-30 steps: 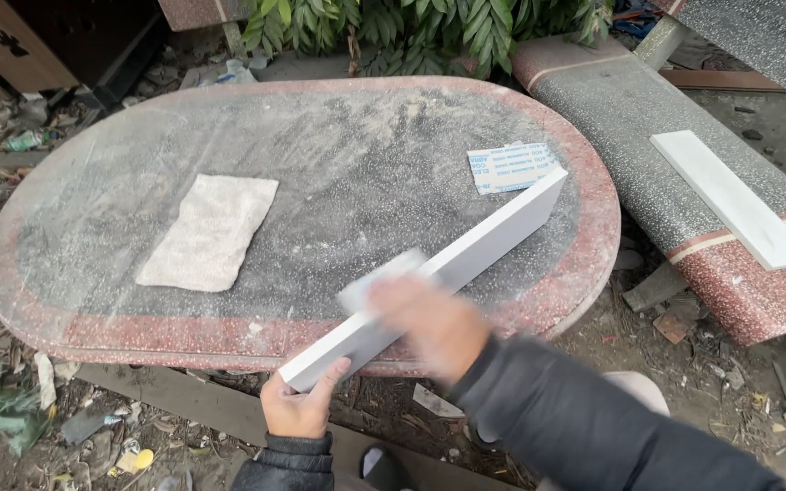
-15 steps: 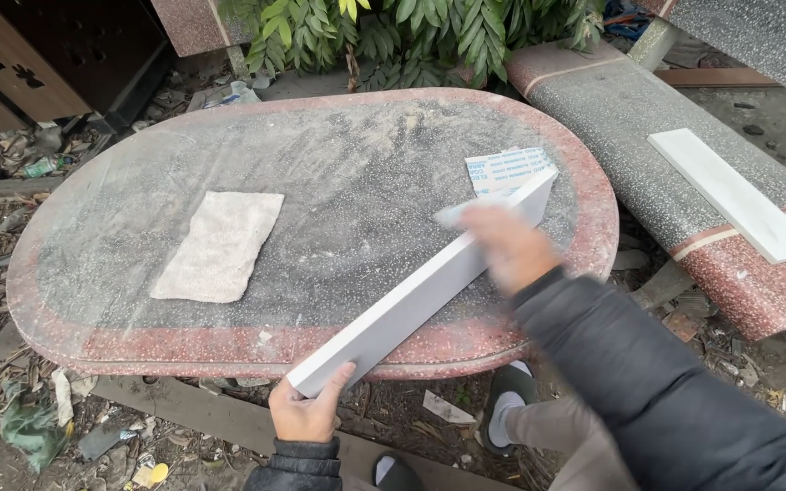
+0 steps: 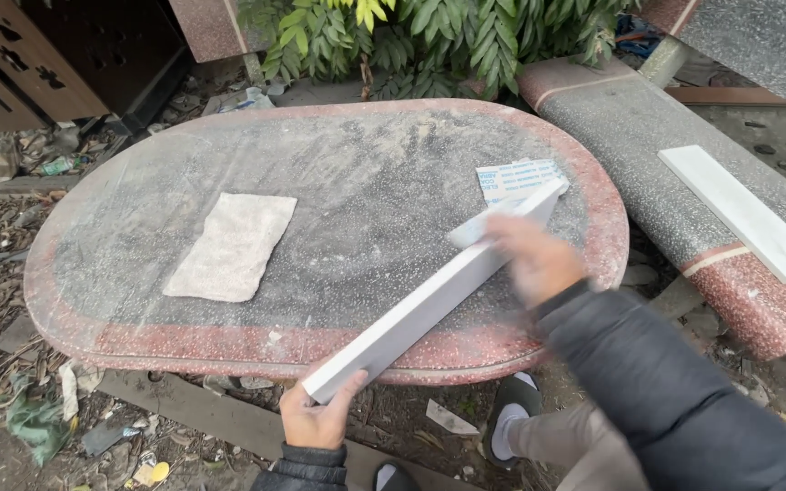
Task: The person sands a white rectangular plank with sandpaper on a speckled outdoor table. They sand the top surface, edges, and sides, flipping the plank to reach different areas. A cloth and additional sandpaper sheets are visible on the table.
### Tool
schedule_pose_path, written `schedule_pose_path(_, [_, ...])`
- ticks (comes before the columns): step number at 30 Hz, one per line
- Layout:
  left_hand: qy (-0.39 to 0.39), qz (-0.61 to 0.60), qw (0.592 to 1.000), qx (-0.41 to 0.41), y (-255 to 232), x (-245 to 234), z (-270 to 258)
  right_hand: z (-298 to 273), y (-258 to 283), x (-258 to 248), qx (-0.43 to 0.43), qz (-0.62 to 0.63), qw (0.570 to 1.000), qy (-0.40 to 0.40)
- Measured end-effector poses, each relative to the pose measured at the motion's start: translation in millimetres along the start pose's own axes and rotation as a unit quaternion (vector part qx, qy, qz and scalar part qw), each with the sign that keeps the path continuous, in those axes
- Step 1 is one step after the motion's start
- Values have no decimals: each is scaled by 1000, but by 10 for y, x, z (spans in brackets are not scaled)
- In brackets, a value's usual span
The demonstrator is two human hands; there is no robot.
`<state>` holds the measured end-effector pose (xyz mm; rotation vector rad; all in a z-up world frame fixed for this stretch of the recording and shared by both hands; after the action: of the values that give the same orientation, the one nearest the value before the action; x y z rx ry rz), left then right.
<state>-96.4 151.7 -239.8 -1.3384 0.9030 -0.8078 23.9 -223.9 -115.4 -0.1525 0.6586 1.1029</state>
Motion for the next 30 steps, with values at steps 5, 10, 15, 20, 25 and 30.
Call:
schedule_pose_path(5, [0,-5,1000,-21,94,22,8,491,538,-125,193,20,980,41])
schedule_pose_path(10, [51,32,993,104,-49,-45,-84,274,1297,752,-95,116,989,7])
schedule_pose_path(15, [49,18,994,96,-190,-20,-175,-289,-1418,-924,168,-78,982,45])
schedule_pose_path(20, [-51,4,990,-130,-200,2,-150,-1004,-2219,-1779,471,77,847,-234])
schedule_pose_path(25, [-90,-33,988,-123,-152,-96,-17,-955,-1162,-1263,504,364,696,-359])
schedule_pose_path(30, [-125,-116,962,-212,84,-303,-60,-970,-583,-846,539,392,659,-349])
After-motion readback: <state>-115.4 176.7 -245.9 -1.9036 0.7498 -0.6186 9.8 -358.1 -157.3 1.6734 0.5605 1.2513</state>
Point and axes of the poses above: each hand's wrist, its own z-axis towards the middle knuckle, its own x-axis out of the palm, y = z × x, the point moved 5 cm from there along z, towards the middle knuckle, and after that the axes turned 9 degrees about -x, right-handed, at the moved point
